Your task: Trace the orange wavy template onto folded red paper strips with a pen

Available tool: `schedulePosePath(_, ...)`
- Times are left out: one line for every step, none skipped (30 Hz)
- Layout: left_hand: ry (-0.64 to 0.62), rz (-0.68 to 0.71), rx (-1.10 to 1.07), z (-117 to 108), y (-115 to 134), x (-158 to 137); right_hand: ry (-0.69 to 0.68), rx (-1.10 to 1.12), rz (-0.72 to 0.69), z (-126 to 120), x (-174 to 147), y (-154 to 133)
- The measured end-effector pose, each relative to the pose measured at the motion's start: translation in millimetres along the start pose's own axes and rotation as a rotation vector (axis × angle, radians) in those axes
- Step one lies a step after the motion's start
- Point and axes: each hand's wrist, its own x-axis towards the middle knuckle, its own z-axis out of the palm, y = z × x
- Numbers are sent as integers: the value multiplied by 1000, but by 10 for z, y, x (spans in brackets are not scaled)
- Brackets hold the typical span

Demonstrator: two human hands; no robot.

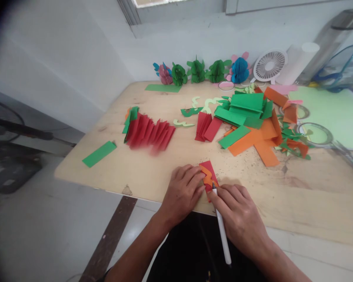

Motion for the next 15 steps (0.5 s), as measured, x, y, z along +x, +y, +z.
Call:
schedulePosePath(1,0,2,1,-1,-1,-2,-3,2,3,-4,2)
schedulePosePath(1,-1,5,1,-1,-1,-4,-5,4,7,-7,4)
schedulePosePath(2,0,8,0,-1,-2,-5,-5,7,9,-10,6)
schedulePosePath(2,1,11,-1,-1,-2,-4,-6,8,11,-12,8)
schedulePosePath(3,0,12,-3,0,-2,-2,-6,9,12,-12,8)
schedulePosePath(3,-3,12,-6,1,-2,2,-6,8,11,-11,8)
schedulePosePath(1,-5,10,-8,2,-1,5,-6,8,9,-9,7)
schedulePosePath(-1,-8,7,-11,3,0,6,-6,7,6,-6,4)
schedulePosePath(-2,-10,4,-13,4,1,6,-6,6,3,-2,2)
schedulePosePath(-3,-10,3,-16,5,2,6,-6,6,0,1,-1)
schedulePosePath(-4,-9,4,-18,6,3,6,-6,6,-2,3,-4)
schedulePosePath(-6,-9,5,-19,8,3,7,-6,7,-3,4,-6)
schedulePosePath(-9,-10,7,-20,9,4,9,-5,8,-4,3,-7)
schedulePosePath(-11,-12,9,-21,10,4,12,-3,11,-3,1,-7)
schedulePosePath(-13,-13,9,-22,11,4,13,-1,13,-1,-1,-5)
